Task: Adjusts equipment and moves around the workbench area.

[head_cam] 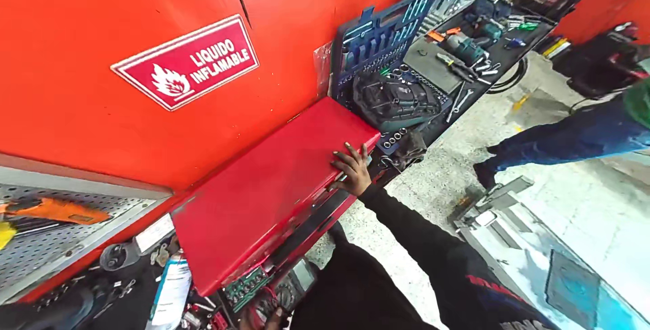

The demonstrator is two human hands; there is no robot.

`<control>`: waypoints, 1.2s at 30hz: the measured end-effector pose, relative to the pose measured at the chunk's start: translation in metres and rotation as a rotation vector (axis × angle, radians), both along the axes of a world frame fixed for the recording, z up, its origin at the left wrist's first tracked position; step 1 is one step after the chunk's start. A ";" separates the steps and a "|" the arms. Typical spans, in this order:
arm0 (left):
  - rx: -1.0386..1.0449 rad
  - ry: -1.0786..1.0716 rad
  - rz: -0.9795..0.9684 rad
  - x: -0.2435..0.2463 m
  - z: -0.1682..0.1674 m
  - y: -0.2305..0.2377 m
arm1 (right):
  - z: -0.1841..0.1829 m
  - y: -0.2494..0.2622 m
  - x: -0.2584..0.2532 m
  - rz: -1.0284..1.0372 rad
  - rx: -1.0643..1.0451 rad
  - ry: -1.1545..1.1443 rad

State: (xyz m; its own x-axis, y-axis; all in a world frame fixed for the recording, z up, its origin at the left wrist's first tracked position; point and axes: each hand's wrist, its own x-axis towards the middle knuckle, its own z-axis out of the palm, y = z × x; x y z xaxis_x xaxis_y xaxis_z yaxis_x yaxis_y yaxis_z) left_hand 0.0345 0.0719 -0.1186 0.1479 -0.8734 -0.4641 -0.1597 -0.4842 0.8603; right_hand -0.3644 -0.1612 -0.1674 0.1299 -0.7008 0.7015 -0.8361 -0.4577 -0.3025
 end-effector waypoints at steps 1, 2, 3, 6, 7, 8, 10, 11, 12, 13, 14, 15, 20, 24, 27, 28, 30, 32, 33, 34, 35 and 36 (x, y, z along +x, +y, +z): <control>0.015 -0.065 -0.048 -0.006 0.007 -0.008 | 0.007 -0.004 -0.002 0.034 -0.034 0.009; 0.018 -0.107 -0.085 -0.011 0.011 -0.015 | 0.013 -0.009 -0.003 0.063 -0.071 0.014; -0.003 -0.144 -0.117 -0.015 0.011 -0.022 | 0.021 -0.015 -0.003 0.096 -0.111 0.010; -0.145 -0.149 -0.111 -0.031 0.007 -0.040 | 0.063 -0.045 0.000 0.215 -0.174 -0.029; -0.178 -0.109 -0.086 -0.034 0.008 -0.043 | 0.084 -0.055 0.005 0.240 -0.157 -0.018; -0.202 -0.066 -0.067 -0.036 0.010 -0.046 | 0.106 -0.066 0.010 0.258 -0.133 -0.002; -0.242 0.038 -0.044 -0.039 0.014 -0.053 | 0.138 -0.093 0.019 0.262 -0.127 0.028; -0.250 0.106 -0.018 -0.040 0.017 -0.057 | 0.146 -0.105 0.023 0.254 -0.148 0.034; -0.251 0.177 0.017 -0.040 0.019 -0.059 | 0.152 -0.114 0.025 0.251 -0.169 0.040; -0.248 0.243 0.062 -0.041 0.022 -0.060 | 0.156 -0.121 0.026 0.256 -0.183 0.040; -0.245 0.315 0.125 -0.042 0.022 -0.060 | 0.159 -0.127 0.027 0.262 -0.188 0.038; -0.234 0.384 0.199 -0.043 0.022 -0.060 | 0.163 -0.131 0.028 0.266 -0.182 0.038; -0.163 0.493 0.348 -0.055 0.035 -0.076 | 0.173 -0.139 0.031 0.240 -0.131 0.084; -0.179 0.476 0.283 -0.088 0.063 -0.141 | 0.181 -0.144 0.030 0.231 -0.098 0.137; -0.219 0.445 0.188 -0.128 0.062 -0.216 | 0.188 -0.147 0.030 0.243 -0.057 0.180; -0.199 0.430 0.185 -0.144 0.058 -0.242 | 0.190 -0.148 0.030 0.245 -0.041 0.193; -0.119 0.387 0.181 -0.177 0.049 -0.288 | 0.192 -0.150 0.028 0.254 -0.028 0.214; -0.067 0.333 0.163 -0.203 0.034 -0.325 | 0.193 -0.150 0.025 0.270 -0.017 0.234; -0.042 0.319 0.154 -0.213 0.025 -0.340 | 0.194 -0.150 0.023 0.282 -0.010 0.244; -0.018 0.333 0.162 -0.221 0.017 -0.352 | 0.193 -0.150 0.022 0.292 -0.004 0.255; 0.002 0.364 0.163 -0.229 0.009 -0.362 | 0.194 -0.150 0.021 0.301 0.002 0.264; 0.029 0.391 0.163 -0.235 0.003 -0.369 | 0.194 -0.150 0.020 0.305 0.005 0.269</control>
State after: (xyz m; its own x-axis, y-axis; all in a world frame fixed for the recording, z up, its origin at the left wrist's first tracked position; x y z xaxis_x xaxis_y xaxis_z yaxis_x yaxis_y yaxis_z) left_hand -0.2002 -0.2971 -0.1152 0.0914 -0.8389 -0.5366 0.2566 -0.5009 0.8266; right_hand -0.3443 -0.3114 0.0267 0.5106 -0.6049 0.6111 -0.7120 -0.6959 -0.0939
